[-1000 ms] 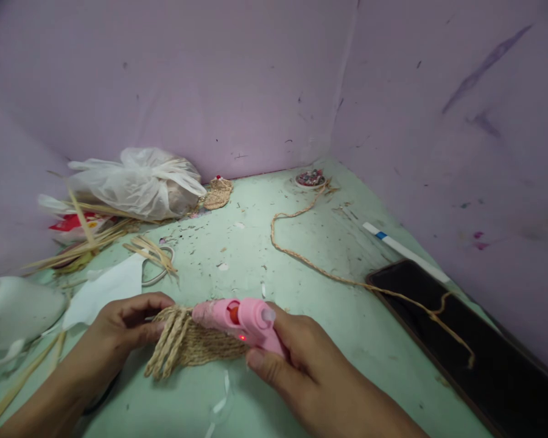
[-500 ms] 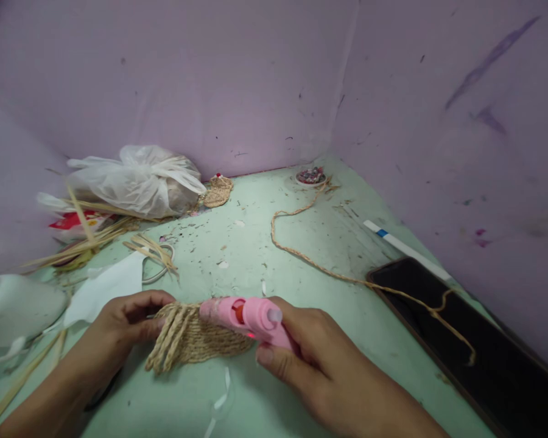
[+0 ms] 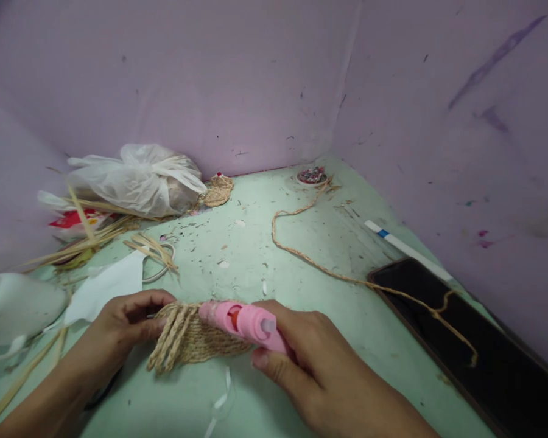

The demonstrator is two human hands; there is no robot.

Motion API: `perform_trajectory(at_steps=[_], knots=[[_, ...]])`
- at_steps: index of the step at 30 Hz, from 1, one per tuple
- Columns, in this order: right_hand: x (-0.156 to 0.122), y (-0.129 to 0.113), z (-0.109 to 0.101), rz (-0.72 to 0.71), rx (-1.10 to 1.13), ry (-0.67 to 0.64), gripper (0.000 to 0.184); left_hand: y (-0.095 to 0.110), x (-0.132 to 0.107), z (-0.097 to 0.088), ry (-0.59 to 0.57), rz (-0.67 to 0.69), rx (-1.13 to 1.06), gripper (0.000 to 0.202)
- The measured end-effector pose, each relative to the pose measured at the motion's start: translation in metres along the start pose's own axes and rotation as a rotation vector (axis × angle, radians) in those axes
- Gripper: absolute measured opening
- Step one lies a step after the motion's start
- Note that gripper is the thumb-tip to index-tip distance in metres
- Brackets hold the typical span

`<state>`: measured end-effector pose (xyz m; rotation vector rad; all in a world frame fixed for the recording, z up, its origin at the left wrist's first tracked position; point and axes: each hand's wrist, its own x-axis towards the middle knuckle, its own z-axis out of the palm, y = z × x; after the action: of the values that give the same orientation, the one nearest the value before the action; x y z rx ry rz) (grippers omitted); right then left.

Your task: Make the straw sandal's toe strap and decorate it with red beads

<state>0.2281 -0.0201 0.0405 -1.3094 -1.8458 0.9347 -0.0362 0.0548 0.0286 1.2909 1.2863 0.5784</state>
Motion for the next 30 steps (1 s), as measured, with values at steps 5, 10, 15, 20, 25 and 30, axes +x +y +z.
perform_trajectory(at_steps=[5, 10, 15, 20, 25, 30], knots=[[-0.001, -0.002, -0.004, -0.014, -0.003, -0.016, 0.018, 0.0, -0.002, 0.0, 0.012, -0.005, 0.006, 0.017], [-0.001, -0.002, -0.009, 0.0, 0.02, -0.022, 0.017, 0.0, -0.002, 0.0, 0.009, -0.014, -0.028, 0.017], [-0.004, 0.003, -0.007, 0.112, 0.158, 0.046, 0.018, -0.003, -0.001, -0.001, -0.001, 0.006, -0.023, 0.014], [-0.004, 0.013, -0.007, 0.144, 0.364, 0.148, 0.031, -0.002, -0.004, -0.004, 0.116, 0.318, 0.067, 0.007], [-0.001, 0.02, -0.007, 0.213, 0.453, 0.256, 0.032, 0.004, -0.014, 0.002, 0.368, 0.74, 0.275, 0.021], [0.004, 0.02, -0.006, 0.364, 0.546, 0.265, 0.032, 0.004, -0.017, 0.008, 0.383, 0.737, 0.349, 0.021]])
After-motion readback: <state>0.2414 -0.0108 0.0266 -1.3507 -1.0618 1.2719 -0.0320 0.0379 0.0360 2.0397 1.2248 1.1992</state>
